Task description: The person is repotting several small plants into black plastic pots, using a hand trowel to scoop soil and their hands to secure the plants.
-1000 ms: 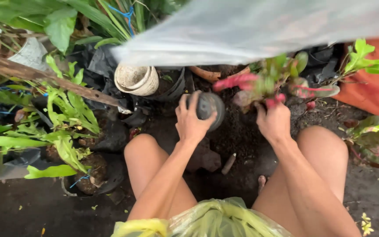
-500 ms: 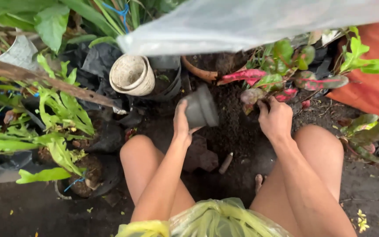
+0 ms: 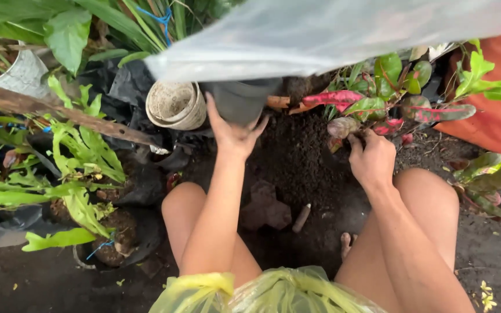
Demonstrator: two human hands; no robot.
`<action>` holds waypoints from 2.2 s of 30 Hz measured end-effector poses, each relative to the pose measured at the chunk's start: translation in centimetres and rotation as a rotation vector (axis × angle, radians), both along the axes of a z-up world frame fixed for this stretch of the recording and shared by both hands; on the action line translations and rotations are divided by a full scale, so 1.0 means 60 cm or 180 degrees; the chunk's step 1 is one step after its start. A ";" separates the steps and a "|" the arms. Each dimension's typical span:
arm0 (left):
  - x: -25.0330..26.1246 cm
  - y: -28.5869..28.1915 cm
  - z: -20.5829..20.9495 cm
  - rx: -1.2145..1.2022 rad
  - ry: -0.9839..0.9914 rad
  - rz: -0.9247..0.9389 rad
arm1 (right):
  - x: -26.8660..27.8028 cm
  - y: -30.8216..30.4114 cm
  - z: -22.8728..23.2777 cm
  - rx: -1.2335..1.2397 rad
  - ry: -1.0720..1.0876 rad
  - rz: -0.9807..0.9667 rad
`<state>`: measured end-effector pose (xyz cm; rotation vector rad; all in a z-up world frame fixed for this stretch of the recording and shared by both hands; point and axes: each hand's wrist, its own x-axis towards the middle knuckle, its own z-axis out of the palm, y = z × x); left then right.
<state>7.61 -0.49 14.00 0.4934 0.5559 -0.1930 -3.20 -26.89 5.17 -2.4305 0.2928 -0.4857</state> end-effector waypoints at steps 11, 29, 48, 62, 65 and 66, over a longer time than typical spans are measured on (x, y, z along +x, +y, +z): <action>-0.062 0.002 -0.073 0.3147 -0.2116 -0.0211 | 0.003 -0.015 -0.001 -0.0078 -0.0041 -0.0248; -0.124 0.009 -0.274 0.3172 0.0523 0.0116 | 0.004 -0.024 -0.006 -0.0166 -0.0152 -0.0299; -0.219 0.023 -0.410 0.5651 0.0775 -0.3860 | -0.008 -0.009 0.011 -0.0074 0.0080 -0.0112; -0.080 0.002 -0.275 0.3652 0.0263 -0.0859 | 0.003 -0.010 0.008 -0.0030 0.0138 -0.0239; -0.057 0.042 -0.189 0.2257 0.0196 -0.0282 | 0.005 -0.008 0.020 0.0002 0.0154 -0.0229; -0.053 0.054 -0.167 0.1681 0.0018 -0.0121 | 0.003 -0.008 0.024 0.0086 0.0179 -0.0248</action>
